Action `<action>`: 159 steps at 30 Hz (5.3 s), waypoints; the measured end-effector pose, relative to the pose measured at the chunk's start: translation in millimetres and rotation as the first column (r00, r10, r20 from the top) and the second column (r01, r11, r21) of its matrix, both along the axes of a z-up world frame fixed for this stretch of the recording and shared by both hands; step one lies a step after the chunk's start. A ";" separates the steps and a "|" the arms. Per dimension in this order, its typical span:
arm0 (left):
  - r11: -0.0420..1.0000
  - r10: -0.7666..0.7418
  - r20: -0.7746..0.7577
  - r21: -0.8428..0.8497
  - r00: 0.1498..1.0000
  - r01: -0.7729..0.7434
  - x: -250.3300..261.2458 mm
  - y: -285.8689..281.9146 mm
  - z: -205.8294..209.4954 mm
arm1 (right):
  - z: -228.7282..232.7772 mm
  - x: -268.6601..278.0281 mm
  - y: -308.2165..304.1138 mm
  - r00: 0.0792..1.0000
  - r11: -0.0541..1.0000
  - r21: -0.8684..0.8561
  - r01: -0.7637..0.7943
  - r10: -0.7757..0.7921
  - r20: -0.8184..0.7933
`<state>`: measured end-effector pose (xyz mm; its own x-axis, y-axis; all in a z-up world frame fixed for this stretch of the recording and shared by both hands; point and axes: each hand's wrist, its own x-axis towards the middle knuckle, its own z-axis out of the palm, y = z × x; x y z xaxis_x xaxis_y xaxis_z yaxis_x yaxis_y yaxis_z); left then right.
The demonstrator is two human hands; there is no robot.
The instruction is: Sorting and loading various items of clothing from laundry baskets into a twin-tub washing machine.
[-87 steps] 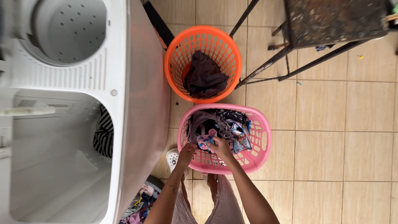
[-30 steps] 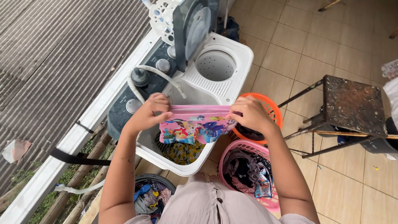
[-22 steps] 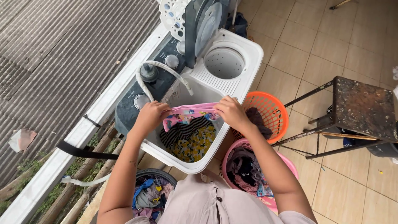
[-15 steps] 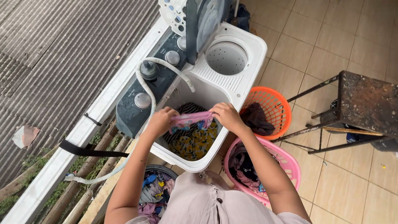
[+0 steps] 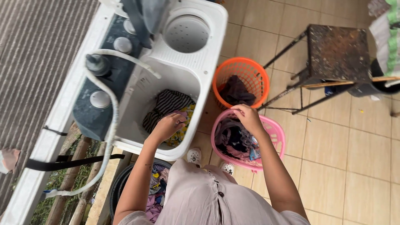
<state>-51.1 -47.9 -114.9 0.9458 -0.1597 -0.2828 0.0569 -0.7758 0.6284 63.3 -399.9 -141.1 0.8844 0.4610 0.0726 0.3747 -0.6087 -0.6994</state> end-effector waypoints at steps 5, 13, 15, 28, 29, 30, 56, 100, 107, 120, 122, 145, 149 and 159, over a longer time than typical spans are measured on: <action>0.998 -0.021 0.001 -0.066 1.000 0.021 -2.8 -57.9 5.3 | -15.7 -30.5 -76.0 0.975 0.988 -0.014 0.154 -0.154 -0.159; 0.995 -0.011 0.004 -0.097 1.000 0.011 -18.7 -144.9 -25.2 | -67.1 -67.6 -184.0 0.937 0.971 -0.059 0.233 -0.241 -0.253; 0.990 0.016 0.000 -0.137 1.000 -0.016 -28.1 -165.0 -30.6 | -72.5 -78.4 -206.4 0.913 0.964 -0.064 0.258 -0.265 -0.310; 0.976 -0.027 -0.128 -0.216 0.991 -0.001 -46.7 -214.7 -55.0 | -108.6 -128.0 -249.3 0.806 0.953 -0.116 0.278 -0.298 -0.512; 0.978 -0.037 -0.129 -0.209 0.991 0.009 -45.3 -214.4 -54.5 | -110.7 -130.5 -247.8 0.796 0.951 -0.137 0.277 -0.307 -0.522; 0.979 -0.047 -0.130 -0.202 0.990 0.019 -44.1 -213.9 -53.9 | -112.7 -133.1 -246.1 0.786 0.948 -0.157 0.276 -0.317 -0.532; 0.957 -0.258 -0.222 -0.196 0.940 0.216 17.9 -229.8 -131.7 | -153.2 -109.4 -225.5 0.726 0.937 -0.211 0.277 -0.348 -0.593; 0.984 -0.169 -0.525 -0.136 0.834 0.114 24.0 -300.5 -544.7 | -541.9 -52.1 -127.6 0.749 0.991 -0.102 0.087 -0.132 -0.649; 0.982 -0.186 -0.564 -0.124 0.805 0.140 4.4 -303.6 -576.2 | -578.6 -63.7 -126.2 0.820 0.912 -0.384 -0.147 -0.104 -0.562; 0.984 -0.174 -0.536 -0.130 0.826 0.122 1.2 -296.0 -507.8 | -509.6 -85.9 -135.7 0.951 0.846 -0.527 0.079 -0.222 -0.213; 0.985 -0.168 -0.523 -0.123 0.836 0.122 3.1 -293.5 -492.5 | -463.7 -80.1 -131.9 0.934 0.861 -0.496 0.115 -0.264 -0.242; 0.923 -0.055 -0.021 -0.382 0.998 0.043 61.3 -307.8 -128.4 | 51.2 -37.5 -139.1 0.911 0.851 0.371 0.372 -0.411 0.030; 0.892 -0.217 0.260 -0.339 0.941 0.299 73.1 -304.0 -97.3 | 105.1 -39.6 -144.4 0.918 0.842 0.428 0.328 -0.391 0.066; 0.910 -0.038 0.166 -0.402 0.985 0.103 88.4 -255.8 -13.9 | 162.0 -35.9 -222.7 0.795 0.831 0.422 0.362 -0.511 0.325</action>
<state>37.3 -303.7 -128.8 0.9540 -0.2980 -0.0334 -0.1089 -0.4481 0.8873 27.4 -622.6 20.9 0.8349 -0.0850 0.5438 0.4180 -0.5450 -0.7269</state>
